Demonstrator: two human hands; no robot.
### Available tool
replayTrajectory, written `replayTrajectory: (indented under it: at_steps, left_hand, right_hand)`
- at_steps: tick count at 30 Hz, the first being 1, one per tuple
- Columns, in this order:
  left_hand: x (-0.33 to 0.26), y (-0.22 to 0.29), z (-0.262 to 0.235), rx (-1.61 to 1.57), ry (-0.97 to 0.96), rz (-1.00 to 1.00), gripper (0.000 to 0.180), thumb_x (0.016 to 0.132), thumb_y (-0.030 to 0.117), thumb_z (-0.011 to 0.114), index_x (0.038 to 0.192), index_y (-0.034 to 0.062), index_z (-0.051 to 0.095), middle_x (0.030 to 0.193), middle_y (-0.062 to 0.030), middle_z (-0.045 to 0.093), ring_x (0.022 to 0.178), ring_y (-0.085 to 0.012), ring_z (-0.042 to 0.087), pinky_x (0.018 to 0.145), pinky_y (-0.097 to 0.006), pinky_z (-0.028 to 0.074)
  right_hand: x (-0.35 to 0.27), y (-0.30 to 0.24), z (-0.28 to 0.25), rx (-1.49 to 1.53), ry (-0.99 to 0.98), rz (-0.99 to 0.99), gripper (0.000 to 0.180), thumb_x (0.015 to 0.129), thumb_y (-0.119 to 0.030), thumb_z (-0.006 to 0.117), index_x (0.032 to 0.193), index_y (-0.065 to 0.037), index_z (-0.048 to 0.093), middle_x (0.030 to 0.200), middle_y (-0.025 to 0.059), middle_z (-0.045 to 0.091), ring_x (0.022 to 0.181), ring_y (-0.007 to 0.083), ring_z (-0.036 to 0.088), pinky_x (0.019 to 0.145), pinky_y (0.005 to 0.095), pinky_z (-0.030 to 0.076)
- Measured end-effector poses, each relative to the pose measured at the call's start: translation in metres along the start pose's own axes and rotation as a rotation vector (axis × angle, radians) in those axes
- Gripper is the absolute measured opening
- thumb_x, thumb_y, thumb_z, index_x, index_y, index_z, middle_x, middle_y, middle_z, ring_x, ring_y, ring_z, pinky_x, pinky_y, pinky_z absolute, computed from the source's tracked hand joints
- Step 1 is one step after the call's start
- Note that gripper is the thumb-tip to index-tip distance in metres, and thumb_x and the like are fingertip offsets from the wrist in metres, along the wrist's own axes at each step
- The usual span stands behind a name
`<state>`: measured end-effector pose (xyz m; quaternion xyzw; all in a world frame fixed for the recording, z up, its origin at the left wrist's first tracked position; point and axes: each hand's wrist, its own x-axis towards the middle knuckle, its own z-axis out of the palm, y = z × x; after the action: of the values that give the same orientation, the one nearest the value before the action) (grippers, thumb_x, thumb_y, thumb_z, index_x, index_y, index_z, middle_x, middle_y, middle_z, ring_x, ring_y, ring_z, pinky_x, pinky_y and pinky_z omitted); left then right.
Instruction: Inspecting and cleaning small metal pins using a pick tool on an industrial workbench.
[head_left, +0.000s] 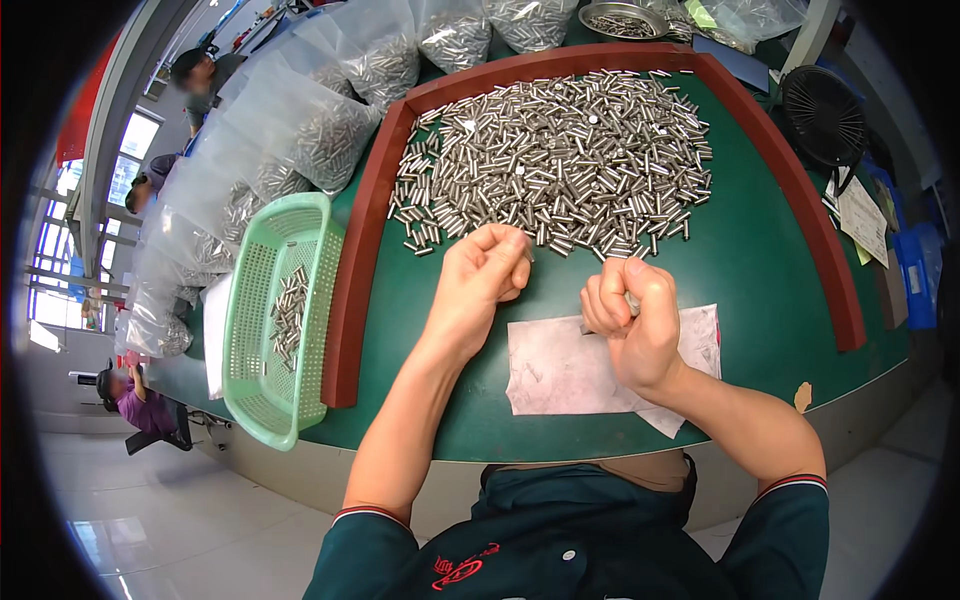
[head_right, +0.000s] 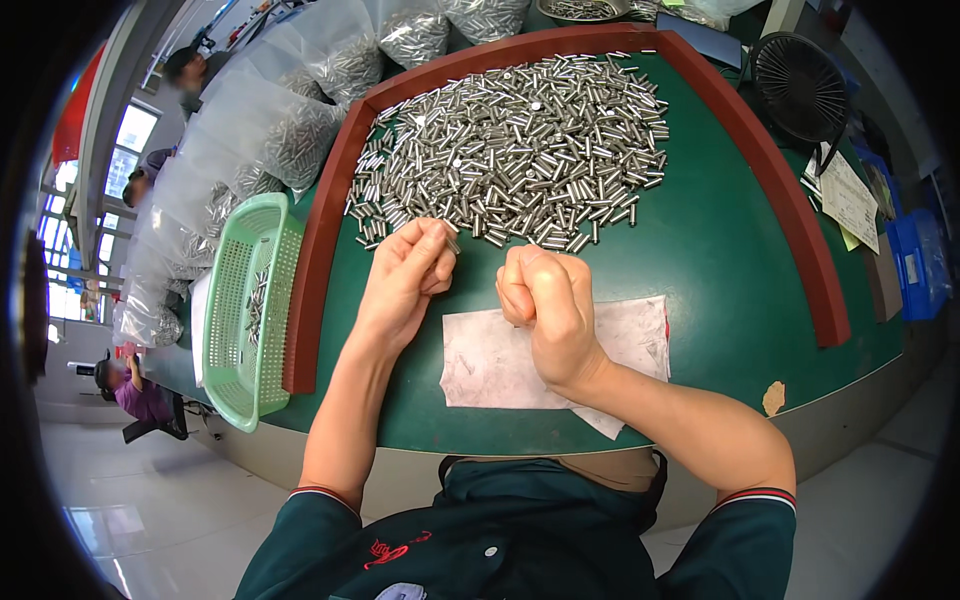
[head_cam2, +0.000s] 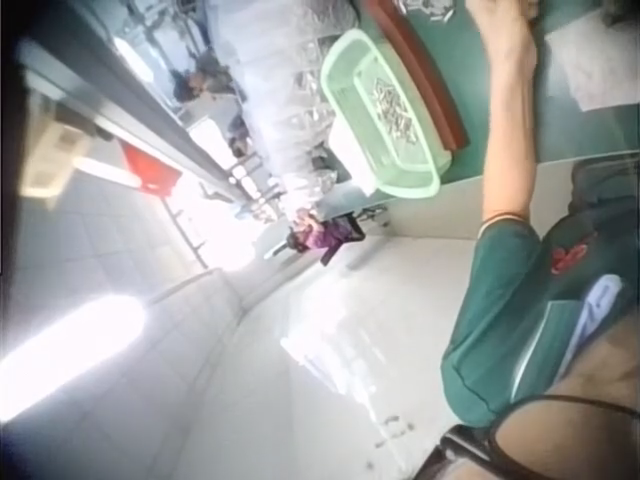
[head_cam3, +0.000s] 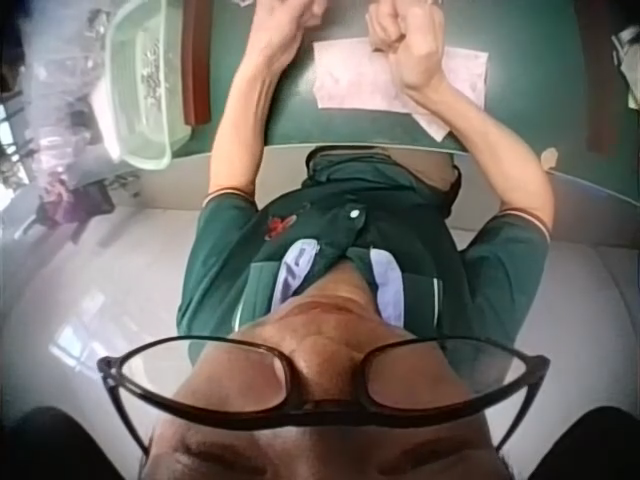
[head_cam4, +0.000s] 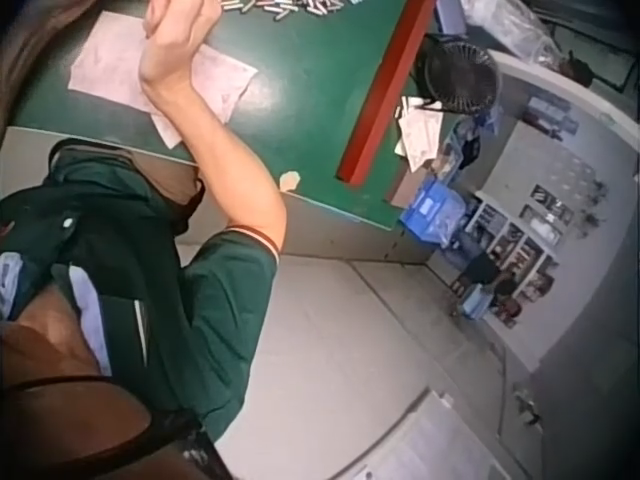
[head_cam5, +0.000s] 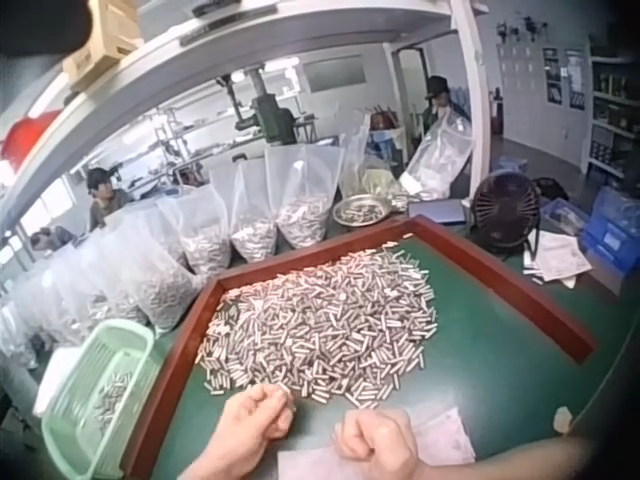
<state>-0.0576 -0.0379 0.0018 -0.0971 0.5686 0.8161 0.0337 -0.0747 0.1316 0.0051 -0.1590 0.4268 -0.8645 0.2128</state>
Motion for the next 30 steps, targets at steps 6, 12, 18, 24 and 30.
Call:
replayTrajectory:
  at_steps: [6,12,18,24,30]
  left_hand:
    - [-0.0012,0.0008,-0.0024,-0.131,-0.067,-0.084,0.006,0.083,0.01,0.055,0.085,0.0056,0.051,0.074,-0.0058,0.058,0.048,-0.0024,0.031,0.044,-0.017,0.025]
    - [0.0003,-0.002,-0.0052,-0.103,-0.06,-0.058,0.011,0.081,0.007,0.056,0.091,0.0042,0.053,0.077,-0.0054,0.058,0.051,-0.0026,0.033,0.046,-0.017,0.026]
    - [0.0003,-0.0022,-0.0037,-0.101,-0.087,-0.093,0.011,0.083,0.009,0.053,0.092,0.0023,0.055,0.078,-0.0041,0.056,0.051,-0.0031,0.033,0.047,-0.017,0.027]
    - [-0.0011,0.0003,-0.0005,-0.088,-0.077,-0.119,0.016,0.085,0.012,0.052,0.095,-0.0006,0.054,0.075,-0.0041,0.055,0.049,-0.0033,0.031,0.046,-0.017,0.027]
    - [-0.008,0.0026,0.0037,0.131,-0.082,-0.09,0.014,0.085,0.013,0.052,0.091,0.0002,0.053,0.07,-0.0024,0.054,0.052,-0.0031,0.035,0.048,-0.017,0.028]
  right_hand:
    - [-0.0002,-0.0018,0.0002,0.007,0.013,0.008,0.033,0.083,-0.015,0.03,0.051,-0.008,0.026,0.047,-0.0017,0.025,0.045,0.0076,0.023,0.043,0.0238,0.02]
    - [0.0003,-0.0017,-0.0002,0.012,0.004,0.007,0.032,0.083,-0.016,0.03,0.052,-0.008,0.027,0.048,-0.0017,0.026,0.045,0.0075,0.023,0.043,0.0236,0.02]
    - [0.0003,-0.0015,-0.0014,0.018,0.003,0.02,0.031,0.083,-0.016,0.03,0.052,-0.008,0.027,0.048,-0.0016,0.026,0.046,0.0075,0.023,0.043,0.0235,0.02]
    - [-0.0008,-0.0019,-0.0014,0.014,0.004,0.026,0.031,0.082,-0.016,0.03,0.053,-0.008,0.027,0.049,-0.0015,0.026,0.046,0.0074,0.023,0.043,0.0235,0.02]
    - [-0.0012,-0.0012,-0.0001,0.024,0.005,0.022,0.032,0.083,-0.017,0.03,0.052,-0.008,0.026,0.048,-0.0018,0.026,0.046,0.0073,0.023,0.043,0.0235,0.02]
